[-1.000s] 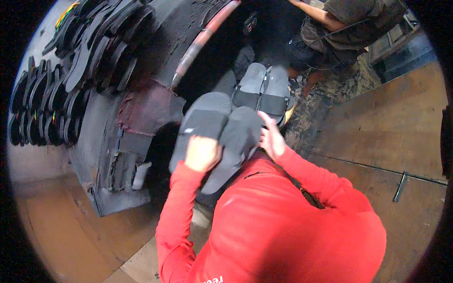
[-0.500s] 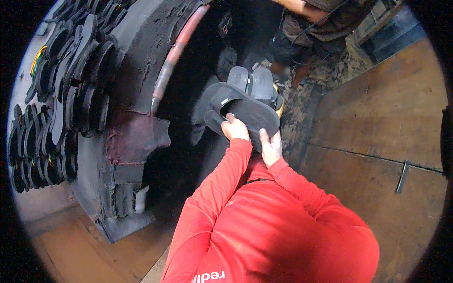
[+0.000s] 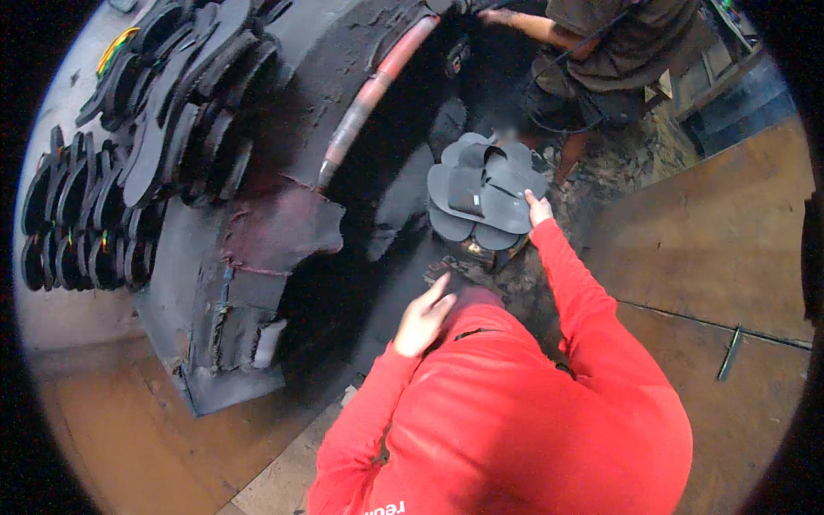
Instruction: The person repeatedly picks up a pair of grey flip-flops, aligns the straps with the soles, and presses them together to assemble the footwear. The person handles the slippers one at a time, turning them over and pressing the components together before placing them back on a pile.
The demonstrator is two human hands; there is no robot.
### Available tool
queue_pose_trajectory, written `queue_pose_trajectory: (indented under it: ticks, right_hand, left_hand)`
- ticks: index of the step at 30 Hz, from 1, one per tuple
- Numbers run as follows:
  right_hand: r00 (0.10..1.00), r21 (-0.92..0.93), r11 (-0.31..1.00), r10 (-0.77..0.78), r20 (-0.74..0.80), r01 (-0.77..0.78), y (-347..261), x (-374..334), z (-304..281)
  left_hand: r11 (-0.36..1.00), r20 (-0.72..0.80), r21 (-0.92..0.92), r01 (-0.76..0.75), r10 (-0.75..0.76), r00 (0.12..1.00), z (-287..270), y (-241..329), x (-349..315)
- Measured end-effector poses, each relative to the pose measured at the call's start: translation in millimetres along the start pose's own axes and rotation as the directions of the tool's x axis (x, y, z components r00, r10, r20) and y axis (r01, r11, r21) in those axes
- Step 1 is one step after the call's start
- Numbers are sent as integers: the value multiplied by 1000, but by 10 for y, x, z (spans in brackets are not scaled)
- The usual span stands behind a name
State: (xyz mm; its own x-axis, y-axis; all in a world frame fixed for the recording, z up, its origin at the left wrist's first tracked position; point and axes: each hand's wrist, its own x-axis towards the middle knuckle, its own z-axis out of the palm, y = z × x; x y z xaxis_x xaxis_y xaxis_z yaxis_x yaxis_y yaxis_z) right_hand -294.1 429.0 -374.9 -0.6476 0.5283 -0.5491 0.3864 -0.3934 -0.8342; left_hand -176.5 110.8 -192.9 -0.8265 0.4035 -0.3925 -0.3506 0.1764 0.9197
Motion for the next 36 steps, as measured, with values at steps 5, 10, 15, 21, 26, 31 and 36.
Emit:
queue_pose_trajectory:
  ticks: [5,10,15,21,26,31,36]
  right_hand:
    - [986,-265,951,-147,78,163,34,120,-60]
    - [931,-752,623,-364,-34,217,61,-151,-65]
    - [986,-646,745,-120,119,168,54,-411,-222]
    - [960,-836,482,-218,177,264,24,-201,-116]
    - [997,-762,643,-54,47,71,-75,-244,-79]
    - [998,-922,385,27,63,48,-391,-389,-85]
    - [951,-948,-140,-79,298,285,-791,-673,22]
  left_hand:
    - [920,-390,-316,230,-347,853,-511,-439,-852]
    - [856,-518,-516,23,-333,788,-449,-590,-1023]
    - [837,-520,-541,-84,-255,815,-305,-533,-1030]
    - [869,-552,-482,-114,-200,809,-444,-511,-1110]
    - [910,-612,-392,-138,-146,777,-651,-253,-1107]
    - [954,-674,-110,-280,136,726,-1035,592,-1039]
    - [861,-738,-34,-507,321,594,-1592,1823,-821]
